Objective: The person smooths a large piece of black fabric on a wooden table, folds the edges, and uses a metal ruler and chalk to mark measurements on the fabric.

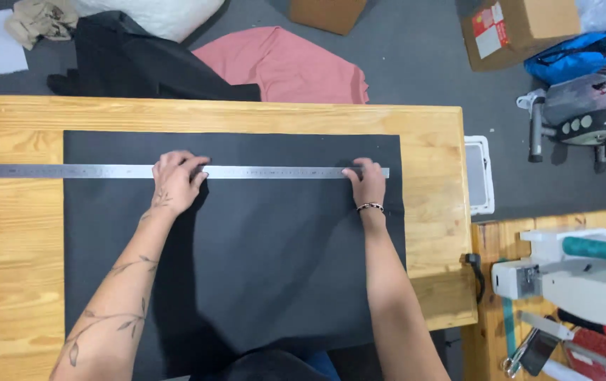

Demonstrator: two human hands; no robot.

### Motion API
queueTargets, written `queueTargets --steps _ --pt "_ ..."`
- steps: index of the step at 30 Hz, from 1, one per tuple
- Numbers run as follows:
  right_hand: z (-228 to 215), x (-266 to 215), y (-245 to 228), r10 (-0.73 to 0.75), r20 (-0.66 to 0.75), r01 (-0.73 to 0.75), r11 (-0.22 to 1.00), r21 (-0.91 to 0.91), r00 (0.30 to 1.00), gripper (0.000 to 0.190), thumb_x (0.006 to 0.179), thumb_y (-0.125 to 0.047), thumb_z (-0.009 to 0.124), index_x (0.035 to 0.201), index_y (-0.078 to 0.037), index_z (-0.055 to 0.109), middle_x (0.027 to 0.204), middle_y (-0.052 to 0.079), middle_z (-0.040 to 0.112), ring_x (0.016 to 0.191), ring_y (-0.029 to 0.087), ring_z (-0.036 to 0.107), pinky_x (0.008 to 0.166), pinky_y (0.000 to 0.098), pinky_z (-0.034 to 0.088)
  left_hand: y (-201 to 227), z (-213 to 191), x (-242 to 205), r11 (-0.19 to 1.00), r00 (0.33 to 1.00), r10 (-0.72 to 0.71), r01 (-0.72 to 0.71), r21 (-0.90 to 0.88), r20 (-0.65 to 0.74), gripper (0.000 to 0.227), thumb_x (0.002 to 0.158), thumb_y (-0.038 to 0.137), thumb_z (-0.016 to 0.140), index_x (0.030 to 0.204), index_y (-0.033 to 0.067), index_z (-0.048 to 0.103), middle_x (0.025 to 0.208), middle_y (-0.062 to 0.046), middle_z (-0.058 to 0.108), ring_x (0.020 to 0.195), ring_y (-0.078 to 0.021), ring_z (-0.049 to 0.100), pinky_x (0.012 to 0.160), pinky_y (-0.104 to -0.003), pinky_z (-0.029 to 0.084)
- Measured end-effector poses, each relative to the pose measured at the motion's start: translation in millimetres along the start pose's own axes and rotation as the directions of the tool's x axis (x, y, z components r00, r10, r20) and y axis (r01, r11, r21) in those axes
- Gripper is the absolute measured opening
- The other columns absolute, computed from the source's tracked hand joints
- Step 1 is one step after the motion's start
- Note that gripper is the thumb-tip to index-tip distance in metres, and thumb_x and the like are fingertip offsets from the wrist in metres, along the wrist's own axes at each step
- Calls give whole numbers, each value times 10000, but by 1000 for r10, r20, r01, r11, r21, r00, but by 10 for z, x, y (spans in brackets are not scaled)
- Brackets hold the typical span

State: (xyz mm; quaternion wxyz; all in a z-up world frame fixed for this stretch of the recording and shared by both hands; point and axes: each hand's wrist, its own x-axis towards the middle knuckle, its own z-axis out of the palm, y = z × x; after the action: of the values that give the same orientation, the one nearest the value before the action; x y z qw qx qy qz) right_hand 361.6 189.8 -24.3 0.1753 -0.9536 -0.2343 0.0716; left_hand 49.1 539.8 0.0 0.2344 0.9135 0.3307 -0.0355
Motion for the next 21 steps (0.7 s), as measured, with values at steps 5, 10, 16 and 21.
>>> queueTargets --steps 5,10,16,21 --pt "-105 66 157 95 -325 -76 995 71 941 389 914 -358 786 1204 -161 618 977 86 655 956 278 658 864 425 533 48 -262 -304 998 898 -1 -27 -58 -439 488 904 198 802 1359 95 657 1434 -241 472 1381 -428 400 1133 -583 310" --pt "-82 -307 68 -79 -393 54 996 -76 916 335 953 -301 747 1230 -135 659 950 117 675 933 311 650 847 420 527 -443 -256 -512 984 757 -153 176 -27 -636 635 904 182 837 1421 -60 559 1449 -342 406 1378 -503 360 1129 -637 262" --pt "30 -478 -101 -96 -370 -7 963 -269 924 281 1039 -312 648 1263 -150 695 930 147 675 878 354 631 756 463 491 -652 -236 -577 956 750 -270 285 -72 -604 719 961 350 663 1460 -118 440 1501 -336 417 1435 -471 351 1203 -557 233" --pt "169 -441 -77 -16 -389 -111 947 -302 921 341 1072 -402 554 1306 -201 699 913 199 591 915 399 578 722 538 464 -721 -338 -570 963 728 -265 233 -136 -633 637 1013 391 564 1462 -47 454 1539 -263 422 1447 -469 362 1208 -572 277"
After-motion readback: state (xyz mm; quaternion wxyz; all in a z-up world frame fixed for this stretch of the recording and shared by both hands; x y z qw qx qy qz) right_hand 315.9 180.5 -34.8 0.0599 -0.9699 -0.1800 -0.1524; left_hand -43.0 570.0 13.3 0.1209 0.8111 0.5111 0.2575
